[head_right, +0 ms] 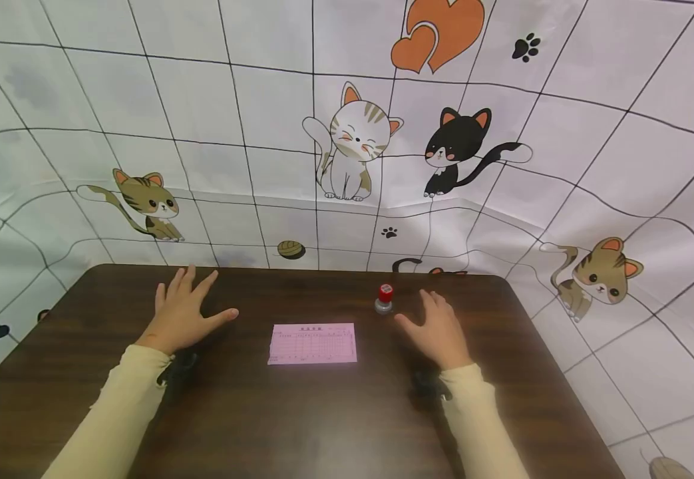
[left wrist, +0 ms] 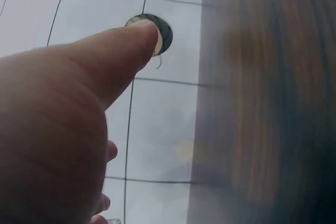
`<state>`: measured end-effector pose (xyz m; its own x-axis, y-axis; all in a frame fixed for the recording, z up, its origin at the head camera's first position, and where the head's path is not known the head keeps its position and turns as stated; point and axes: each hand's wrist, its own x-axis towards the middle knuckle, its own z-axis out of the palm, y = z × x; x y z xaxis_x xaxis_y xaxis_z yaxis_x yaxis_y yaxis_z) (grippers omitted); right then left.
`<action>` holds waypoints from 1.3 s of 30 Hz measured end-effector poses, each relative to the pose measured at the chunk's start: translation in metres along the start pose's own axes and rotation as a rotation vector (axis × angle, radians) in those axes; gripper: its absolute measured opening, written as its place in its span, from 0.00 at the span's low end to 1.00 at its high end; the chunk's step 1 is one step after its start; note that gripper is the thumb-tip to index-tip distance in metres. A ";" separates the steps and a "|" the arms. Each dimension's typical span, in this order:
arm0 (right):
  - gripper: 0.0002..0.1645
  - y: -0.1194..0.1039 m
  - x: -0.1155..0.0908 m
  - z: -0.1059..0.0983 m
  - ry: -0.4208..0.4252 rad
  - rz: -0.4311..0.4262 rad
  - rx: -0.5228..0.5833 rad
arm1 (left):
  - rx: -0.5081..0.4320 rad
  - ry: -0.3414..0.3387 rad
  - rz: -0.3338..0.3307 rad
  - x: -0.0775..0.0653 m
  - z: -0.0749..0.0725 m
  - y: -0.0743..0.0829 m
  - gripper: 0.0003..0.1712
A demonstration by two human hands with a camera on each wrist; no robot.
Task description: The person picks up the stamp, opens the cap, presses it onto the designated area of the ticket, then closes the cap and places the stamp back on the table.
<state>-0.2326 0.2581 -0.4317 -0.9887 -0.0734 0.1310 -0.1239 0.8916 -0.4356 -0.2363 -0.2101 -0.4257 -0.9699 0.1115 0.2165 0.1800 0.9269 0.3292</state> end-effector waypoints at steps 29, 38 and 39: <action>0.32 -0.015 0.034 0.025 0.013 0.005 0.285 | -0.086 -0.195 0.136 0.011 0.037 0.058 0.48; 0.29 -0.016 0.038 0.028 0.022 0.017 0.309 | -0.128 -0.228 0.139 0.009 0.040 0.067 0.47; 0.30 -0.016 0.039 0.028 0.020 0.018 0.311 | -0.132 -0.228 0.137 0.009 0.040 0.068 0.47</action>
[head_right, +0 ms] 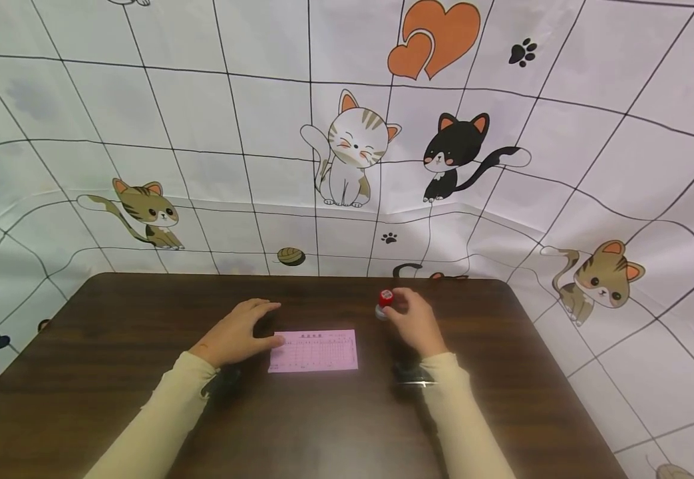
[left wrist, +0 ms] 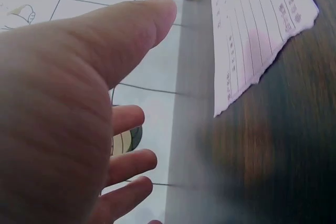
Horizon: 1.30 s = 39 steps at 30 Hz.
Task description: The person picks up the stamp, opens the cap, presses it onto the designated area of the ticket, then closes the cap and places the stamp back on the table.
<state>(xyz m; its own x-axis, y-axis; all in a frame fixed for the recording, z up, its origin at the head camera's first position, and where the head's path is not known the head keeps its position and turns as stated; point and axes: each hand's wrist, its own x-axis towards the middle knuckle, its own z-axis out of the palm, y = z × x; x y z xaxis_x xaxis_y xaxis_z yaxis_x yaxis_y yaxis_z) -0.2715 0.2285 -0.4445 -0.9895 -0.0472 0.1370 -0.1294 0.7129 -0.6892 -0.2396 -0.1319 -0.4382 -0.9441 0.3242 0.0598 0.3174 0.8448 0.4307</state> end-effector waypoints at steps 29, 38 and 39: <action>0.20 0.000 0.002 0.009 0.073 0.000 0.004 | -0.079 -0.004 -0.006 0.000 -0.002 -0.004 0.47; 0.20 0.000 0.000 0.008 0.060 0.015 0.026 | -0.095 -0.011 0.030 -0.001 -0.002 -0.004 0.45; 0.21 0.000 0.001 0.008 0.057 0.015 0.029 | -0.098 -0.014 0.032 -0.001 -0.001 -0.004 0.45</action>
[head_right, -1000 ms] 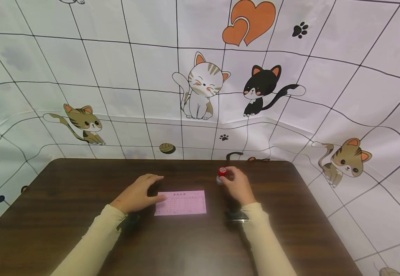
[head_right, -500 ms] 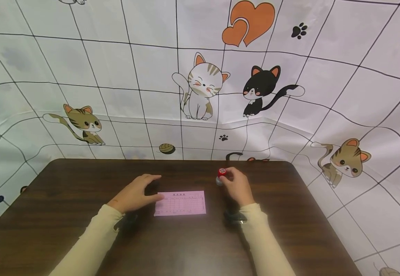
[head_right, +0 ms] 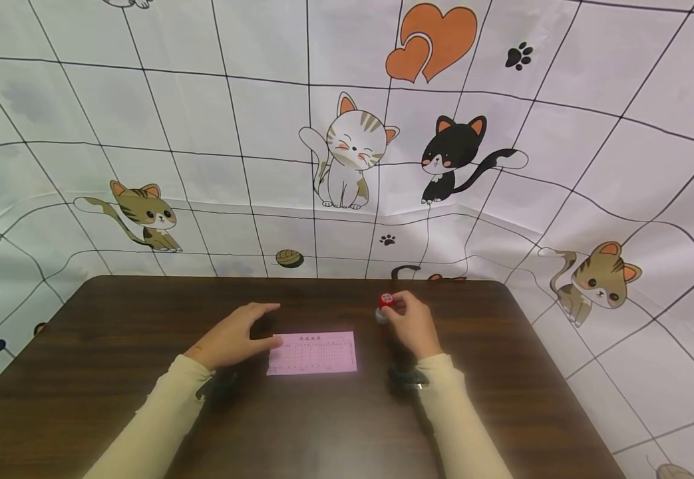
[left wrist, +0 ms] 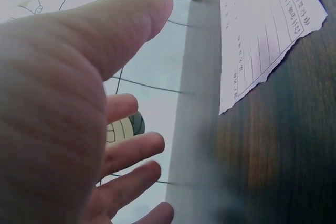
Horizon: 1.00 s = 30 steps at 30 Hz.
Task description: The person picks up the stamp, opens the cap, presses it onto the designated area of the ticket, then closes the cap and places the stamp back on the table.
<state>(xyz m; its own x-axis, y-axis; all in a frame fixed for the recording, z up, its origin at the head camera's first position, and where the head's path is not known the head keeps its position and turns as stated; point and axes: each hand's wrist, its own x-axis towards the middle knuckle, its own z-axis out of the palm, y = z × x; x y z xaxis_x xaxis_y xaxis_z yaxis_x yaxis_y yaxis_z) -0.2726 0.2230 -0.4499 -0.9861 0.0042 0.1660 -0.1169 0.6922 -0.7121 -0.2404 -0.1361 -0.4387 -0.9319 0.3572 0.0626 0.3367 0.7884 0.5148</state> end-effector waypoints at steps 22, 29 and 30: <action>0.20 0.000 -0.002 -0.006 0.031 -0.042 -0.041 | -0.016 -0.012 0.024 0.000 0.005 0.004 0.44; 0.19 -0.001 -0.002 -0.009 0.033 -0.038 -0.045 | -0.013 -0.004 0.024 -0.001 0.001 0.002 0.44; 0.19 0.000 -0.002 -0.009 0.032 -0.032 -0.046 | -0.015 -0.009 0.021 -0.001 0.001 0.002 0.44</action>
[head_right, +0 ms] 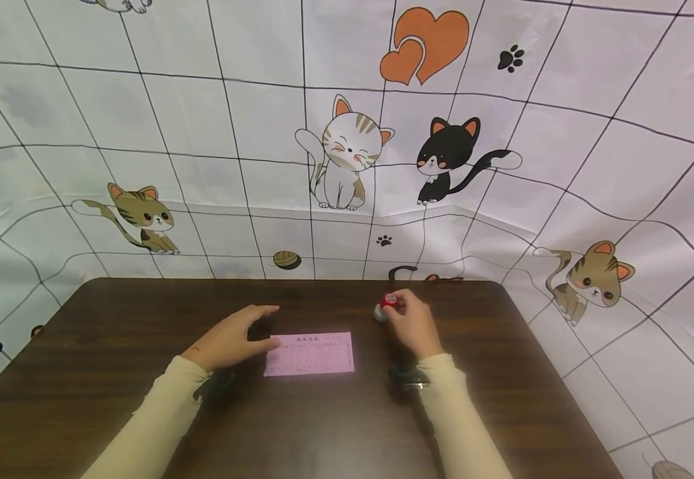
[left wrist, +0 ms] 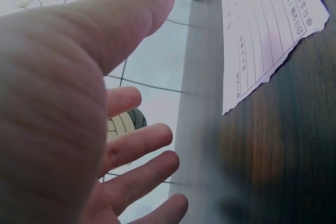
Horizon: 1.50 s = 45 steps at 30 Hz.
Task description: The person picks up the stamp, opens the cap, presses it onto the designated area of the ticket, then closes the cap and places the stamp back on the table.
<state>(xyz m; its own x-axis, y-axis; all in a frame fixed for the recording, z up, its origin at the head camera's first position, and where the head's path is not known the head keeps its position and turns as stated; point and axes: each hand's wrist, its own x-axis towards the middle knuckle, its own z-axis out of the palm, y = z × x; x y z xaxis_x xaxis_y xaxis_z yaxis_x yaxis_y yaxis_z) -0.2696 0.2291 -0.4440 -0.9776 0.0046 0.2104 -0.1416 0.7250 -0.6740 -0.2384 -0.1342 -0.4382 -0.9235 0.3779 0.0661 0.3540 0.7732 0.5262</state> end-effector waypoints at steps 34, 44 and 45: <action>0.16 -0.006 0.001 -0.006 0.031 -0.054 0.048 | 0.002 -0.008 -0.026 0.005 0.001 0.001 0.44; 0.16 -0.007 -0.002 -0.005 -0.012 -0.037 0.021 | -0.001 -0.001 -0.011 0.005 -0.002 0.005 0.43; 0.16 -0.008 -0.002 -0.005 -0.015 -0.037 0.021 | -0.001 0.001 -0.012 0.004 -0.002 0.006 0.42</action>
<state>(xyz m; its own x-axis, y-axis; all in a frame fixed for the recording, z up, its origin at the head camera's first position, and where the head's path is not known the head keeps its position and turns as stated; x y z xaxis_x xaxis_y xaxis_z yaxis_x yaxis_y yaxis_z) -0.2656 0.2272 -0.4357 -0.9738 -0.0325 0.2249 -0.1809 0.7098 -0.6808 -0.2403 -0.1290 -0.4333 -0.9276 0.3685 0.0606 0.3431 0.7768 0.5281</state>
